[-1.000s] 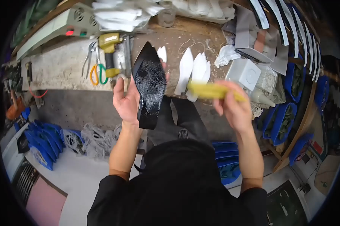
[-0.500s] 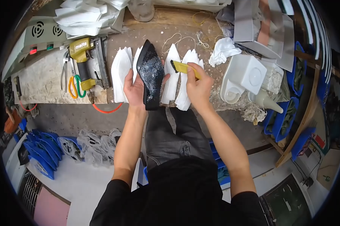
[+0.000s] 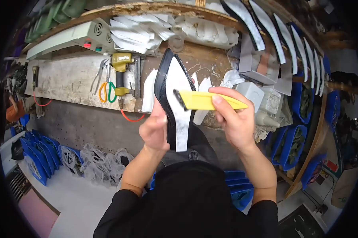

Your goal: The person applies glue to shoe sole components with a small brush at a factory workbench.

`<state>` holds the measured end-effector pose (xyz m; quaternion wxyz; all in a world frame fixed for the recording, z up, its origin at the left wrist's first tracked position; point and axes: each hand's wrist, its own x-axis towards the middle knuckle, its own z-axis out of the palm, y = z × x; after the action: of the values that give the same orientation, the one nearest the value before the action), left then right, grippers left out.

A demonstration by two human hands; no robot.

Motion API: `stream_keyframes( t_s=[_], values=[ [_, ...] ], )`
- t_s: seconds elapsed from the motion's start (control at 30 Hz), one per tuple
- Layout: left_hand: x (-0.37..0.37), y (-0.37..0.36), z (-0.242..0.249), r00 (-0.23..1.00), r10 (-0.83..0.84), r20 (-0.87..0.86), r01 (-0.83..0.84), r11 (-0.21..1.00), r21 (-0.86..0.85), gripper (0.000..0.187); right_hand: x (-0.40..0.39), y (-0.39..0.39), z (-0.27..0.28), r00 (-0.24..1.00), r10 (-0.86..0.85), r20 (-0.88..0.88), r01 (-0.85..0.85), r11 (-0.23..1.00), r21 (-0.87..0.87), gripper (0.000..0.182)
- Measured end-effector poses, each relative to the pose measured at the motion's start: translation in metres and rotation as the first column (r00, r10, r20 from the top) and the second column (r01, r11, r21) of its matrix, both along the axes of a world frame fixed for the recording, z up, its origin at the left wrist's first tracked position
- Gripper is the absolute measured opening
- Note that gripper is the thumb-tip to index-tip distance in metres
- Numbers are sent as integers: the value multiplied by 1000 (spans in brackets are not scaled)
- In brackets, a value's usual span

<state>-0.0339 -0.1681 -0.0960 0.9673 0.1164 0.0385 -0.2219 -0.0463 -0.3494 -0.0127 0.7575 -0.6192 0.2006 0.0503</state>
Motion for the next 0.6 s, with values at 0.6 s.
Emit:
stream_keyframes(
  t_s=[0.6],
  values=[
    [-7, 56, 69, 902, -245, 356, 150, 950, 274, 110, 64, 19, 91, 802, 325, 501, 43, 805, -591, 20]
  ],
)
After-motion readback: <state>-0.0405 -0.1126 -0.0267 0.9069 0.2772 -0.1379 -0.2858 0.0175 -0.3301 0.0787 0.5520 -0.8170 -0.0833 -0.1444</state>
